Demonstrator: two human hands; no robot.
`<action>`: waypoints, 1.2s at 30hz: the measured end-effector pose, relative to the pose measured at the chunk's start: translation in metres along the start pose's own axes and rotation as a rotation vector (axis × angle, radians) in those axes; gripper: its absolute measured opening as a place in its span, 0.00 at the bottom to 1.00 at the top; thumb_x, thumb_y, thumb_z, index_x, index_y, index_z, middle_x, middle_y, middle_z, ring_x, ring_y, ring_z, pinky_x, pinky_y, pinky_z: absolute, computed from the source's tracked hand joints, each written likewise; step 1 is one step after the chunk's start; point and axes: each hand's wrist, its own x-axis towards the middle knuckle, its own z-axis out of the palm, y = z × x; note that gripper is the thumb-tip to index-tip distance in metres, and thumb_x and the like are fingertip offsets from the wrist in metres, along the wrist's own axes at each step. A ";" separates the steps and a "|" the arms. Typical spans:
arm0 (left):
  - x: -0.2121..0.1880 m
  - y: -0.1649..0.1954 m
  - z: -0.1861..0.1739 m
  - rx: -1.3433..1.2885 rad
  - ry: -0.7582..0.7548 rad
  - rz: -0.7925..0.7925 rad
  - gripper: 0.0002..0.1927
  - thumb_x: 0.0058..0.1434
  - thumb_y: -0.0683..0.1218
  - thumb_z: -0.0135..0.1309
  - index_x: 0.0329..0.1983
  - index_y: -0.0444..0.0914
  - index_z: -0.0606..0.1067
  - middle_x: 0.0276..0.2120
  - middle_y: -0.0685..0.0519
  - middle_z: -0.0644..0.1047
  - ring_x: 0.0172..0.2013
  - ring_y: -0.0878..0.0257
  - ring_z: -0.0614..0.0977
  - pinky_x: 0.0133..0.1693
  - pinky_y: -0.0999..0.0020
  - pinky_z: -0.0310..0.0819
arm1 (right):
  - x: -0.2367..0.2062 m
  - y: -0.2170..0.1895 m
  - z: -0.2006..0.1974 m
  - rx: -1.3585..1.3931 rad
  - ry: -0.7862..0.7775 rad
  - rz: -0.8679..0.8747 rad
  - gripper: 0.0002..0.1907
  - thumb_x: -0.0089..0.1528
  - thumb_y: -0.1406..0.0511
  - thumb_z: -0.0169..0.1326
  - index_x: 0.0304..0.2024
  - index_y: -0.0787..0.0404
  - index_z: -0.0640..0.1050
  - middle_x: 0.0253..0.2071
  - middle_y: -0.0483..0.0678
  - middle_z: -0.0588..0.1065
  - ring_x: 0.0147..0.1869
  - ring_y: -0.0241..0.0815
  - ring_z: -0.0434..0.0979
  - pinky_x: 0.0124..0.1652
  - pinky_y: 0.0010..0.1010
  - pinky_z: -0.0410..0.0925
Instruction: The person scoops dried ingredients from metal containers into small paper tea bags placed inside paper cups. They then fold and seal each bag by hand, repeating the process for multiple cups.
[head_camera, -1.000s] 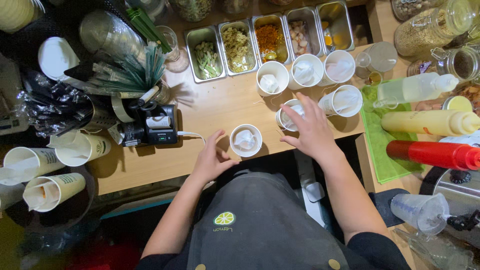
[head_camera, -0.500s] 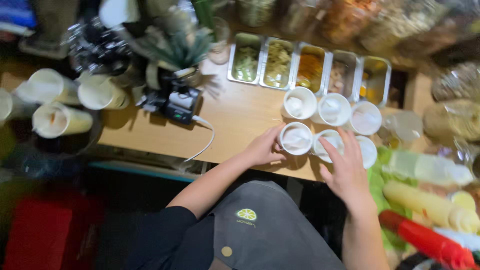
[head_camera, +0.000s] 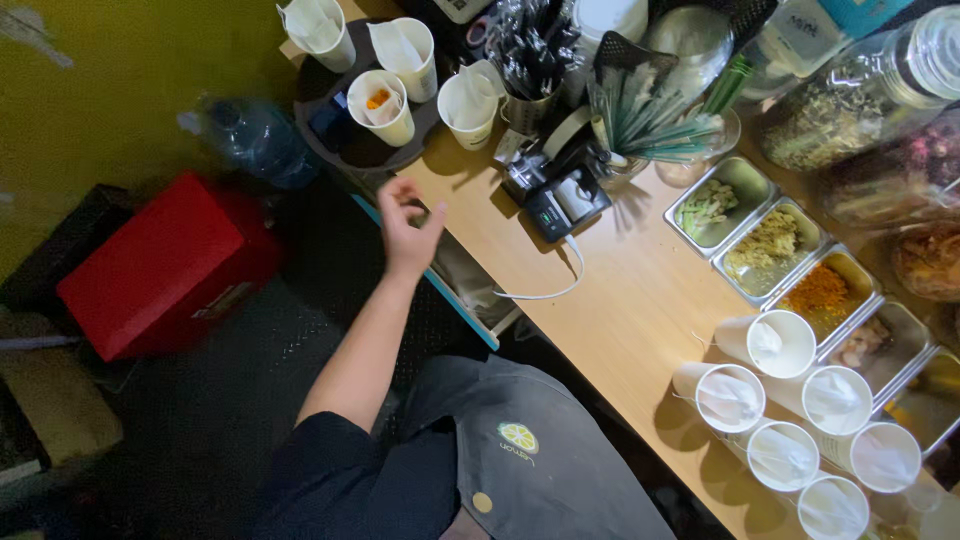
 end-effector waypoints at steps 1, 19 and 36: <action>0.022 -0.002 -0.011 0.068 0.084 0.031 0.39 0.57 0.40 0.69 0.67 0.38 0.61 0.59 0.47 0.69 0.57 0.57 0.74 0.53 0.62 0.73 | 0.011 0.004 0.001 -0.009 -0.008 -0.004 0.19 0.62 0.63 0.65 0.50 0.66 0.77 0.52 0.59 0.74 0.58 0.57 0.72 0.57 0.43 0.65; 0.082 -0.014 -0.051 -0.209 -0.196 0.054 0.50 0.54 0.38 0.70 0.72 0.35 0.49 0.66 0.42 0.64 0.67 0.50 0.72 0.68 0.56 0.70 | 0.134 0.109 0.079 -0.477 0.397 0.655 0.09 0.63 0.66 0.58 0.43 0.64 0.81 0.39 0.49 0.79 0.43 0.41 0.79 0.43 0.30 0.71; -0.100 0.024 0.051 -0.358 -0.955 0.131 0.46 0.44 0.48 0.77 0.62 0.38 0.63 0.59 0.43 0.70 0.61 0.53 0.74 0.64 0.58 0.70 | 0.081 0.145 0.081 -0.607 0.853 0.642 0.44 0.59 0.69 0.61 0.72 0.59 0.53 0.58 0.51 0.66 0.56 0.40 0.76 0.50 0.31 0.72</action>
